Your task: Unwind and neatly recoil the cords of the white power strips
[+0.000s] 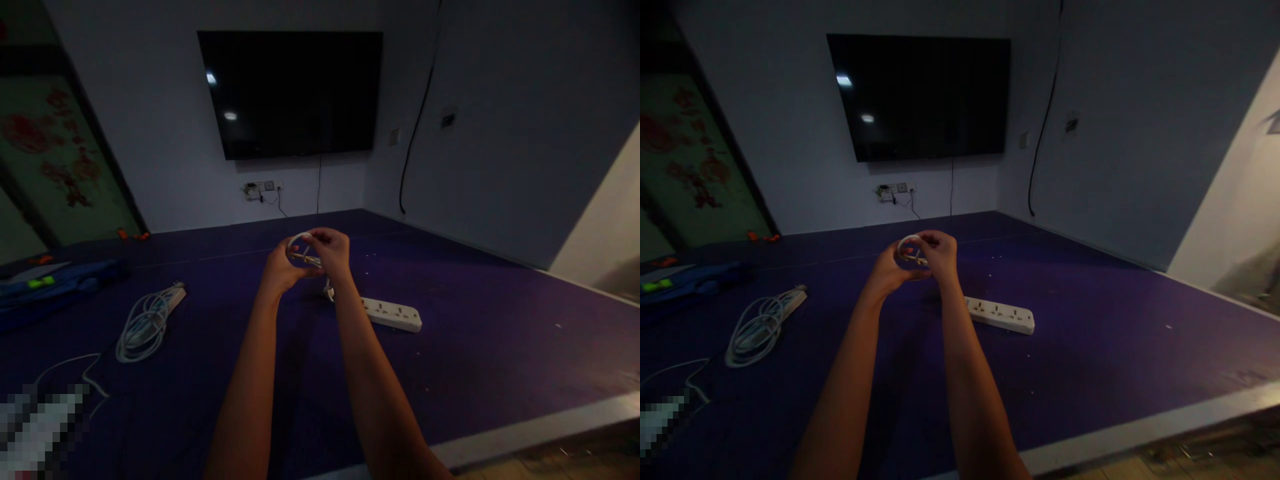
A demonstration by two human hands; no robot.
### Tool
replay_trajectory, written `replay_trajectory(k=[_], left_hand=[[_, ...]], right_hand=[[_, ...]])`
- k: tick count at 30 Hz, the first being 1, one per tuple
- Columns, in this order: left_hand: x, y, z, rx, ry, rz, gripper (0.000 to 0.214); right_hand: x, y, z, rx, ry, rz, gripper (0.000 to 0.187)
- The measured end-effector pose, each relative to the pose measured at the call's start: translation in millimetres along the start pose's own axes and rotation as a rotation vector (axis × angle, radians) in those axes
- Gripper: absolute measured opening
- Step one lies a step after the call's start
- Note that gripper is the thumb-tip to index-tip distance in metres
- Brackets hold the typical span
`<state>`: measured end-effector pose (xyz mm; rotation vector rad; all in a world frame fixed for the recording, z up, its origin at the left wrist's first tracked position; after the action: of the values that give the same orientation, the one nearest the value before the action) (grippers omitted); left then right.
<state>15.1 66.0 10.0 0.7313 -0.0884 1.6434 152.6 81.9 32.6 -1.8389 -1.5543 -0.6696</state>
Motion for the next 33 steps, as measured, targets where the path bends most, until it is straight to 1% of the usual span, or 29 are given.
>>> replay_trajectory(k=[3, 5, 9, 11, 13, 15, 19, 21, 25, 28, 31, 33], left_hand=[[1.7, -2.7, -5.5, -0.028, 0.001, 0.002, 0.079], [1.8, -4.7, -8.3, -0.007, 0.007, 0.005, 0.077], [0.0, -7.3, -8.4, 0.161, 0.047, 0.020, 0.071], [-1.3, -7.2, -6.1, 0.263, 0.076, 0.037, 0.068], [-2.5, -6.2, -3.6, 0.332, 0.098, 0.062, 0.066], [-3.7, -3.5, -0.5, 0.373, 0.091, 0.107, 0.062], [-7.3, 7.1, 3.9, 0.409, 0.024, 0.249, 0.052], [-9.1, 12.5, 2.2, 0.419, 0.013, 0.310, 0.048], [-9.6, 18.8, -3.0, 0.391, 0.007, 0.366, 0.043], [-6.7, 18.5, -5.0, 0.359, 0.004, 0.355, 0.041], [-2.3, 12.6, -3.4, 0.341, -0.019, 0.300, 0.038], [-1.3, 8.9, -0.4, 0.324, -0.052, 0.287, 0.038]], right_hand=[[0.4, 6.7, 1.3, 0.082, 0.005, 0.066, 0.024], [0.7, 9.2, 0.2, 0.112, 0.017, 0.082, 0.026], [0.5, 11.5, -3.3, 0.118, 0.019, 0.086, 0.029], [0.2, 10.2, -6.5, 0.114, 0.017, 0.054, 0.029], [-0.3, 6.3, -11.8, 0.104, 0.021, -0.006, 0.028], [-1.6, 0.6, -18.5, 0.098, 0.027, -0.069, 0.027], [-6.4, -16.1, -34.9, 0.078, 0.054, -0.174, 0.024], [-8.9, -23.8, -43.5, 0.028, 0.084, -0.197, 0.021], [-12.6, -35.0, -53.3, -0.050, 0.123, -0.219, 0.019], [-12.1, -34.4, -49.8, -0.036, 0.108, -0.184, 0.018], [-8.6, -29.4, -39.0, 0.050, 0.068, -0.144, 0.020], [-5.3, -27.3, -29.6, 0.089, 0.032, -0.135, 0.022]])
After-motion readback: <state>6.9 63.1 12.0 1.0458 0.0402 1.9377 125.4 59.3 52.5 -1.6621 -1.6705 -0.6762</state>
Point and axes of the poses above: each hand's wrist, its own x-axis towards the middle knuckle, its own y-axis out of the back of the hand, z = x × y, the point moved 9 cm from there along x, towards the middle knuckle, and after that the axes turned 2 degrees about y, right-handed, at the moved point
